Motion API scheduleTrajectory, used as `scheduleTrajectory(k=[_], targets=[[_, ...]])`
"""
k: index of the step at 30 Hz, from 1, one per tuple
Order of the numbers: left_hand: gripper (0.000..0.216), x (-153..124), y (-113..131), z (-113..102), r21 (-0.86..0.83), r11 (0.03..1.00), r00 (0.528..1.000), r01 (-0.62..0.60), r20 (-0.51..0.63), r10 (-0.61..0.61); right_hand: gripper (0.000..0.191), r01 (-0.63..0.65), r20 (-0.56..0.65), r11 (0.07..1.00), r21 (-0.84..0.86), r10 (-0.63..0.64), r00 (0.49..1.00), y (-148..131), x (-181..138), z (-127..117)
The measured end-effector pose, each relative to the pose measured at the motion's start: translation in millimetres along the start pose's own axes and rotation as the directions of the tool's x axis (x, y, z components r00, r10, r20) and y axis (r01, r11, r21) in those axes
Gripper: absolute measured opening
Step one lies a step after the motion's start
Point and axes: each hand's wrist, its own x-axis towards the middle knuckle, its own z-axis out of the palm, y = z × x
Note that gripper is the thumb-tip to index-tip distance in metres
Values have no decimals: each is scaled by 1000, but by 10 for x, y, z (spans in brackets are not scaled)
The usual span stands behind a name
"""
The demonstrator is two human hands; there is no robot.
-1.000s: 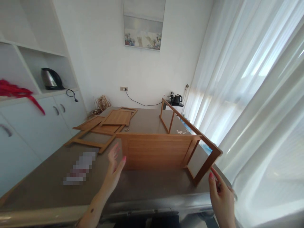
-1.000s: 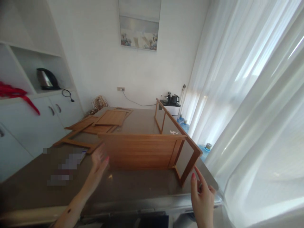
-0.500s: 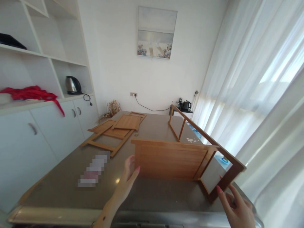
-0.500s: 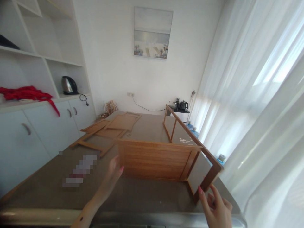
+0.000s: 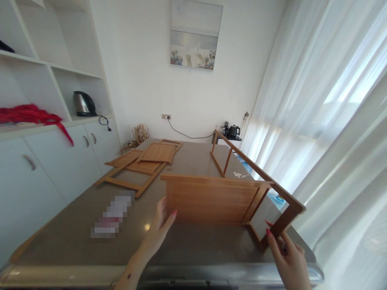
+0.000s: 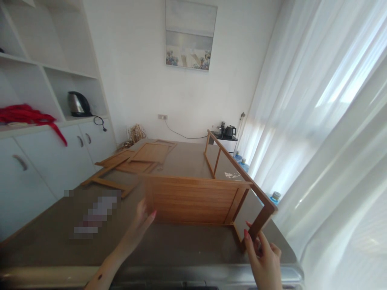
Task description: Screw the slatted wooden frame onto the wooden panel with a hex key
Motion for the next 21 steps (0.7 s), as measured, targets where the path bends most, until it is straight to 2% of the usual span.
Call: scheduleTrajectory(k=[6,14,21], targets=[[60,-25,-42,-4,0,1000,1000,-3,10,3,69,32,8,999,22,-32,999,-12,1,-13],[61,-16,-59,-51,30,999,1000,13,25,-14,77,25,-14,998,-60,-25,1000,64,-25,25],[62,-43,-78,-39,74,997,998,20,65,-25,68,26,-5,999,-35,-27,1000,61,-62,31]])
